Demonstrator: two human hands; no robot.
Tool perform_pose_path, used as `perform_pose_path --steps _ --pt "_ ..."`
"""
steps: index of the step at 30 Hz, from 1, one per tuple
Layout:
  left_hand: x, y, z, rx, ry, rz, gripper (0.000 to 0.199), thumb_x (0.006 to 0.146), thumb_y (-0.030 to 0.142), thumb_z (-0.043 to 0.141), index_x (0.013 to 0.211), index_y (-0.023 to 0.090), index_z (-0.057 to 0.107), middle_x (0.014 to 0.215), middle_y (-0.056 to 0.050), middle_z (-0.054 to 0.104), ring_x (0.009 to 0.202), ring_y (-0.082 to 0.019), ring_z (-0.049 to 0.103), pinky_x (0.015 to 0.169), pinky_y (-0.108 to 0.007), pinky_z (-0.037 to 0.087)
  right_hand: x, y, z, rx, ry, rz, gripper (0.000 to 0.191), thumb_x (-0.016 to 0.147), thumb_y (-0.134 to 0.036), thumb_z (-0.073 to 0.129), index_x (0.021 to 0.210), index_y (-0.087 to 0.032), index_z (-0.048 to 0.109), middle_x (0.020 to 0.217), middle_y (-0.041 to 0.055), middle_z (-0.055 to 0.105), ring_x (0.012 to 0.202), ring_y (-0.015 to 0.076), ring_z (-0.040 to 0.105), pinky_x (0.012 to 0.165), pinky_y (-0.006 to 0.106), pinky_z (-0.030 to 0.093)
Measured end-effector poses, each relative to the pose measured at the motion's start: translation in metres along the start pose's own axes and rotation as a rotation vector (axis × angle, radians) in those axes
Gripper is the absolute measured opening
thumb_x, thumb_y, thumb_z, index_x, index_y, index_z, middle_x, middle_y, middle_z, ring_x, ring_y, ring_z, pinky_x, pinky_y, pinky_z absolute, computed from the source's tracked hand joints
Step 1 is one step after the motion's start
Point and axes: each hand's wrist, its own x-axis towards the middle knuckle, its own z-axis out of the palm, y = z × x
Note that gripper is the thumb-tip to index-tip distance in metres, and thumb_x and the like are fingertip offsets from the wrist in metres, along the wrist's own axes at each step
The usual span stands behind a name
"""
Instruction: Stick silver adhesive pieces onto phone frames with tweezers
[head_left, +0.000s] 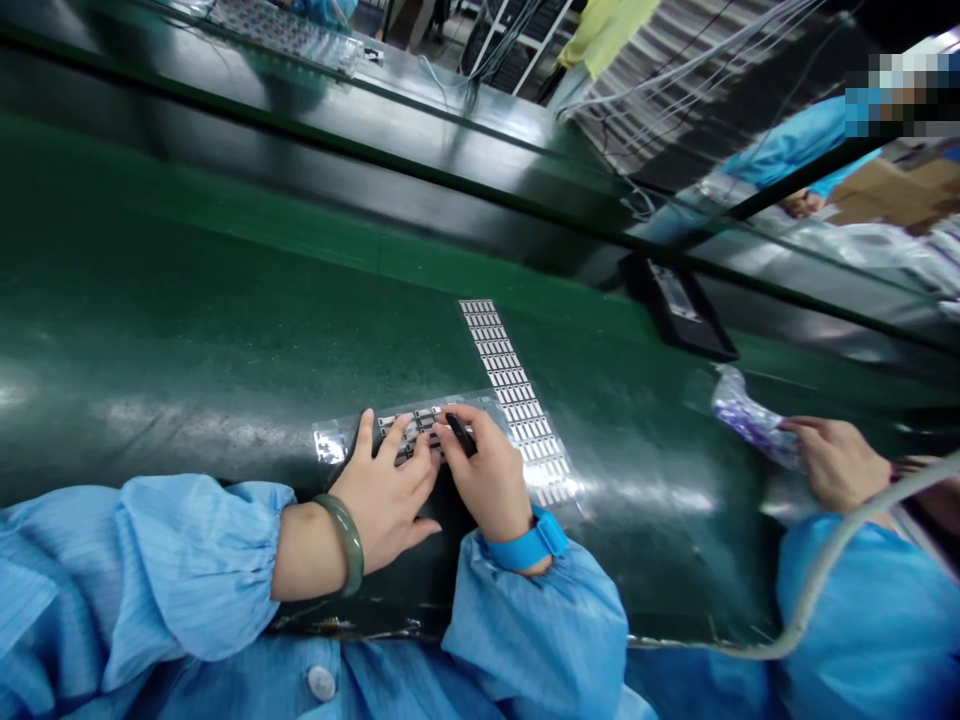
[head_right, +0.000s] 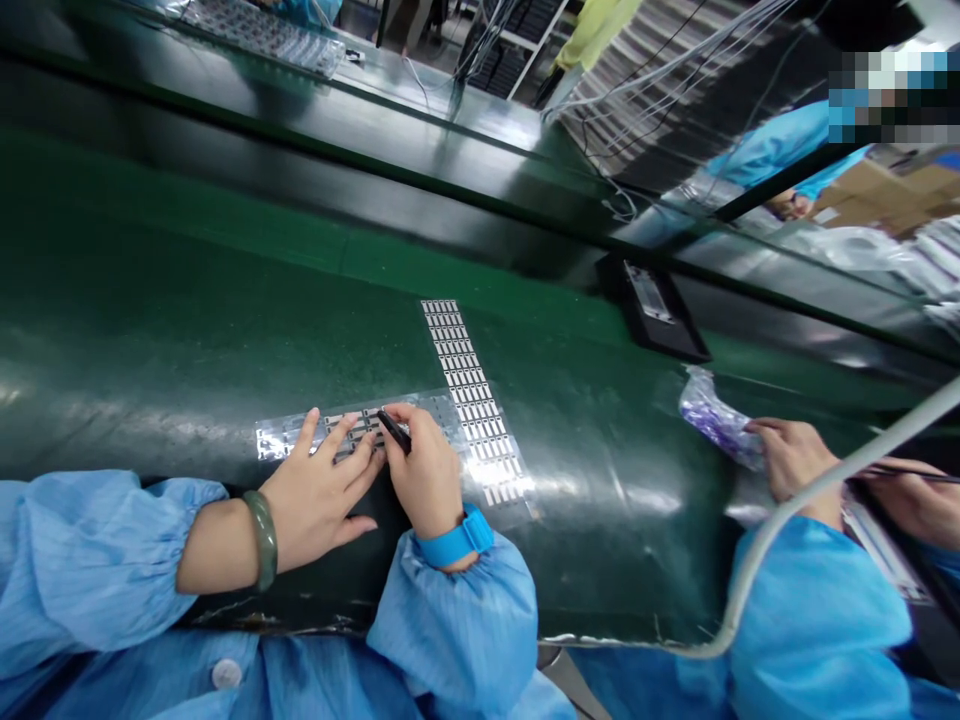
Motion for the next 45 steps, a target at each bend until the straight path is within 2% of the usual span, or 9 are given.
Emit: perform_pose_path --steps 6,12,19,27,33,41,45 --pt "0.001 0.000 -0.001 0.009 -0.007 0.001 0.061 0.089 0.053 0.039 0.133 0.011 0.045 0.137 -0.014 0.045 0.131 -0.043 0.029 0.101 -0.070 0.023 0.001 0.001 0.004 -0.045 -0.027 -0.024 0.018 0.088 -0.030 0.045 0.098 -0.021 0.057 0.095 0.0075 0.066 0.087 0.0229 0.064 0.070 0.035 0.052" --pt "0.002 0.000 -0.002 0.005 -0.008 0.005 0.061 0.089 0.053 0.039 0.133 0.011 0.044 0.137 -0.014 0.045 0.131 -0.042 0.029 0.101 -0.070 0.022 0.002 0.001 0.002 -0.024 -0.074 -0.046 0.015 0.089 -0.027 0.045 0.095 -0.021 0.057 0.091 0.0067 0.064 0.086 0.0215 0.062 0.073 0.034 0.051" --pt "0.001 0.001 -0.001 -0.001 -0.006 -0.001 0.062 0.090 0.053 0.038 0.135 0.011 0.042 0.137 -0.013 0.045 0.131 -0.042 0.028 0.101 -0.071 0.022 -0.006 0.003 -0.001 -0.003 0.060 -0.095 0.016 0.089 -0.024 0.047 0.103 -0.020 0.054 0.094 0.0064 0.063 0.089 0.0198 0.061 0.073 0.031 0.051" --pt "0.001 0.000 0.000 0.017 -0.002 0.006 0.060 0.091 0.052 0.036 0.133 0.010 0.044 0.137 -0.013 0.046 0.131 -0.043 0.028 0.101 -0.071 0.023 -0.007 0.005 0.003 -0.034 -0.013 -0.071 0.015 0.090 -0.028 0.047 0.101 -0.021 0.055 0.094 0.0062 0.065 0.088 0.0217 0.063 0.071 0.034 0.051" --pt "0.001 0.001 0.000 0.019 0.001 0.005 0.060 0.090 0.053 0.037 0.133 0.011 0.045 0.136 -0.012 0.046 0.131 -0.042 0.028 0.101 -0.070 0.022 -0.005 0.004 0.003 -0.037 -0.020 -0.068 0.014 0.090 -0.027 0.048 0.099 -0.021 0.056 0.091 0.0061 0.065 0.084 0.0213 0.064 0.068 0.033 0.051" --pt "0.000 0.001 0.002 0.014 0.009 0.000 0.062 0.089 0.054 0.037 0.135 0.012 0.041 0.138 -0.012 0.045 0.131 -0.042 0.028 0.101 -0.070 0.021 -0.016 0.003 -0.008 0.005 0.105 -0.077 0.017 0.088 -0.024 0.052 0.104 -0.022 0.055 0.091 0.0036 0.064 0.079 0.0177 0.062 0.068 0.029 0.051" --pt "0.000 0.001 0.002 0.017 0.008 0.000 0.061 0.090 0.053 0.037 0.134 0.011 0.044 0.137 -0.012 0.045 0.131 -0.042 0.028 0.101 -0.070 0.022 -0.017 0.005 -0.005 -0.006 0.005 -0.075 0.015 0.089 -0.027 0.049 0.102 -0.022 0.055 0.093 0.0049 0.065 0.085 0.0200 0.063 0.071 0.032 0.051"
